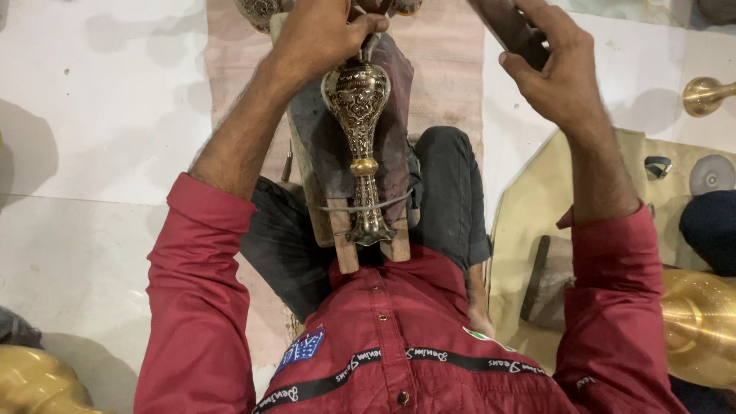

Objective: The person sits on the floor with an ornate brass vase clamped in a wooden vise. They hold a small punch against the vase's engraved surface and strike it with a wooden mallet, repositioning the punch repeatedly to work the decoration across the vase body and neck.

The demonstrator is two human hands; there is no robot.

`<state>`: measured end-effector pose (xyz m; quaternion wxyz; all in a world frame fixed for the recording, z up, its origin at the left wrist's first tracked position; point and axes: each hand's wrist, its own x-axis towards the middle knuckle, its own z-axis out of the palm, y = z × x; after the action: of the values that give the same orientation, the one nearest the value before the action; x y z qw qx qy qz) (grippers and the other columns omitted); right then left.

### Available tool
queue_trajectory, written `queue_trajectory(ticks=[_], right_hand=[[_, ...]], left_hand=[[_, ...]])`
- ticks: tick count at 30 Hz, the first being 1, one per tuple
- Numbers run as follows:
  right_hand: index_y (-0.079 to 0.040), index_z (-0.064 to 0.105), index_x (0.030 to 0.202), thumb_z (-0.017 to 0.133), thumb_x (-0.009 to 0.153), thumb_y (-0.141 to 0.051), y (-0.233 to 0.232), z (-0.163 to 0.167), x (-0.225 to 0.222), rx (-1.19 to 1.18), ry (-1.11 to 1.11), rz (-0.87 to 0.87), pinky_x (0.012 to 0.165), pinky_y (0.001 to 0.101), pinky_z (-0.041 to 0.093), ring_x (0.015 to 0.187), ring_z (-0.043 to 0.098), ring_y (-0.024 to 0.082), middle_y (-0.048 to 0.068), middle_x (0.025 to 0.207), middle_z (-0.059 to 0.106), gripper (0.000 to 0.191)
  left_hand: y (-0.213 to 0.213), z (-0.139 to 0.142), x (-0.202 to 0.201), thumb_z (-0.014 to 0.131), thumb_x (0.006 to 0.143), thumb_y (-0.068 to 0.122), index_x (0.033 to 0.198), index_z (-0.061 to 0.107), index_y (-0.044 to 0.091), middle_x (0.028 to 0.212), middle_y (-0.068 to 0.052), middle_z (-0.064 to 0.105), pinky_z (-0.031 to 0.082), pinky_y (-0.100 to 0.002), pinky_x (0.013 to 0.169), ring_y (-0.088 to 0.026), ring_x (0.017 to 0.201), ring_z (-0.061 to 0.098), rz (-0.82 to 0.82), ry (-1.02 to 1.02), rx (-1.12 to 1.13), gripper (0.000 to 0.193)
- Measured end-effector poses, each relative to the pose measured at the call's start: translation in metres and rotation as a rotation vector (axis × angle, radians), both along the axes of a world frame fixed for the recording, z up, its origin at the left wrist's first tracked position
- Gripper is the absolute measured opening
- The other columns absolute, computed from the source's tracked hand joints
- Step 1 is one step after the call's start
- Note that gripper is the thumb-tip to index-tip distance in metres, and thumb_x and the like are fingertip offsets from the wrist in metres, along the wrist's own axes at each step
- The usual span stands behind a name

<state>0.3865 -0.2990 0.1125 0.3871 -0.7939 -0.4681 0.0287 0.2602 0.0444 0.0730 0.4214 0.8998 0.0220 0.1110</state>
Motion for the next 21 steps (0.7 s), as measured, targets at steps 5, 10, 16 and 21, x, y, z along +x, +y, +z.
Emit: queue_trajectory(ticks=[5,10,16,21], right_hand=[[-0.001,0.063,0.138,0.078,0.104,0.004,0.010,0.006,0.010,0.031,0.048,-0.053,0.099,0.0365,0.059,0.113,0.071,0.025,0.017,0.123,0.070,0.037],[0.003,0.061,0.139,0.074,0.097,0.010,0.015,0.016,0.000,-0.018,-0.214,-0.019,0.098,0.0384,0.060,0.117,0.070,0.034,0.022,0.127,0.067,0.044],[0.003,0.062,0.137,0.076,0.094,0.010,0.025,0.029,-0.011,-0.035,-0.427,-0.028,0.091,0.0416,0.057,0.109,0.069,0.037,0.022,0.121,0.064,0.046],[0.001,0.068,0.129,0.078,0.079,0.013,0.026,0.042,-0.018,-0.135,-0.617,-0.080,0.082,0.0427,0.057,0.098,0.068,0.040,0.022,0.111,0.066,0.052]], left_hand=[[-0.001,0.000,0.002,0.076,0.101,0.018,0.107,0.073,0.001,0.093,-0.013,0.078,0.061,-0.038,0.074,-0.022,0.086,0.078,-0.050,-0.120,-0.008,0.018],[-0.003,-0.003,0.002,0.078,0.098,0.019,0.109,0.074,0.000,0.095,-0.013,0.079,0.062,-0.038,0.076,-0.021,0.086,0.079,-0.016,-0.105,-0.004,0.022],[-0.001,-0.008,0.003,0.077,0.099,0.017,0.109,0.075,0.002,0.095,-0.013,0.079,0.064,-0.037,0.075,-0.020,0.084,0.079,-0.003,-0.098,-0.052,0.019],[0.001,-0.011,0.007,0.079,0.098,0.017,0.106,0.075,0.001,0.093,-0.012,0.079,0.063,-0.036,0.073,-0.019,0.084,0.079,-0.010,-0.101,-0.080,0.018]])
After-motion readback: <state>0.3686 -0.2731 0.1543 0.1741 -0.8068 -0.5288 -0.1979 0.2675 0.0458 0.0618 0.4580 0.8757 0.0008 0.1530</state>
